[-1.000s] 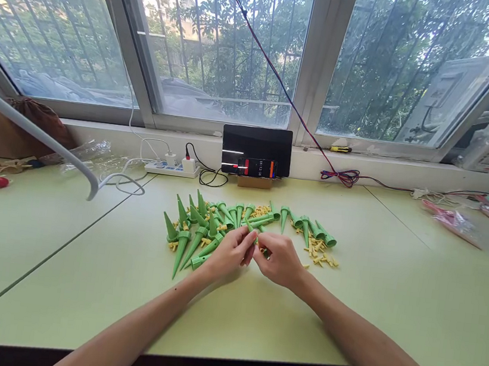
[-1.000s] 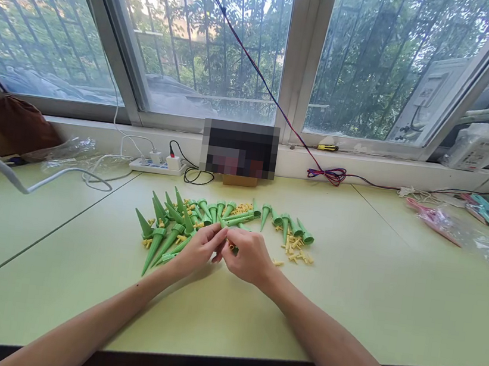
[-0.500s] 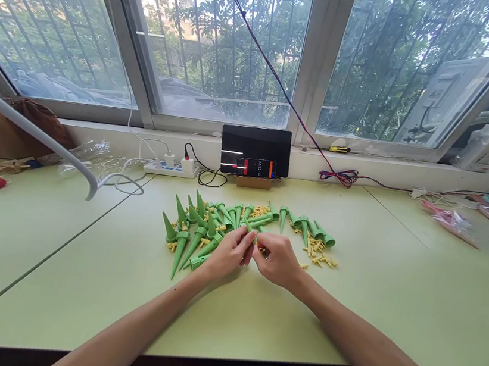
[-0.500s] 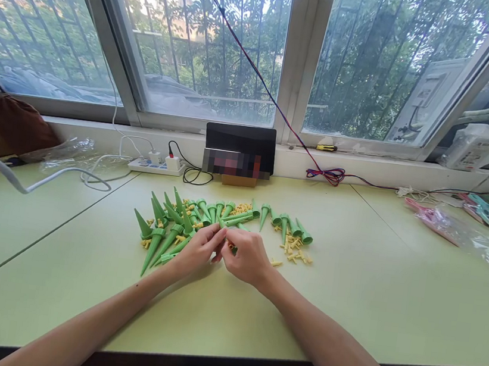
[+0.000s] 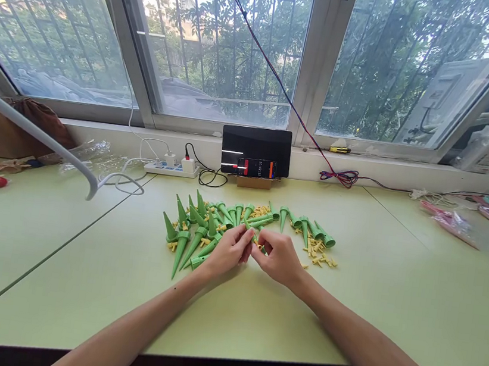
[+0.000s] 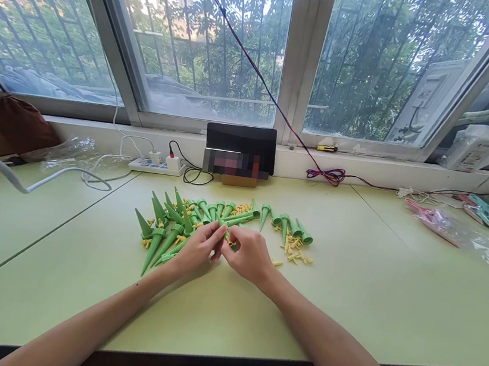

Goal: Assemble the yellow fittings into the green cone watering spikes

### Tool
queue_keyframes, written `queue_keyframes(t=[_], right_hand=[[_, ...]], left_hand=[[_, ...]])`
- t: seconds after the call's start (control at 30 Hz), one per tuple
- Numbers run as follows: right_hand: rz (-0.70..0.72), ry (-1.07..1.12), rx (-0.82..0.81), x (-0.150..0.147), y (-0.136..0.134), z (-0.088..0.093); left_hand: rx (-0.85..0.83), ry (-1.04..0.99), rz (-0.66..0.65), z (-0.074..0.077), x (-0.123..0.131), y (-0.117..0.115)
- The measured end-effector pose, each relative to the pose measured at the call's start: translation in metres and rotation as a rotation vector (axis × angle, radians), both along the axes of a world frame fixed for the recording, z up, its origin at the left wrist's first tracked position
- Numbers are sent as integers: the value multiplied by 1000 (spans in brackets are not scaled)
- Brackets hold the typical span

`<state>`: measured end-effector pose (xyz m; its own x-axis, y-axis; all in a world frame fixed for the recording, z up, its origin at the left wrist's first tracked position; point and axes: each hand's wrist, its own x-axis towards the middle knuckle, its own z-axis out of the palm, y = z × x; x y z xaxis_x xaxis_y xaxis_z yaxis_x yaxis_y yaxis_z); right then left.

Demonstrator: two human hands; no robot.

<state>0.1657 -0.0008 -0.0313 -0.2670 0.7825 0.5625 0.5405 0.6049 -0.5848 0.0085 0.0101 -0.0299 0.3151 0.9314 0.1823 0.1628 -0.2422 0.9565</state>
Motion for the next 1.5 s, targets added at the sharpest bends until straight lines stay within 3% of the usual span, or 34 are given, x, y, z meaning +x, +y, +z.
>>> queue_keyframes(t=[0.17,0.53,0.83,0.93,1.1,1.3,1.5], right_hand=[[0,7,-90,2,1,1],[15,-8,-117,4,2,0],[-24,34,-131,10,8,4],[-90,75,-96,17,16,5],[-224,90,-74,30,30,4],[-293,32,-25,38,41,-1],[-362,-51,-70,44,46,-6]], left_hand=[[26,-10,77,3,-1,2],[67,-12,183,10,-3,1],[256,202,312,12,-4,1],[252,249,289,11,-4,1],[122,343,146,4,-5,0],[245,376,180,1,-4,0],[159,373,164,3,-4,-3]])
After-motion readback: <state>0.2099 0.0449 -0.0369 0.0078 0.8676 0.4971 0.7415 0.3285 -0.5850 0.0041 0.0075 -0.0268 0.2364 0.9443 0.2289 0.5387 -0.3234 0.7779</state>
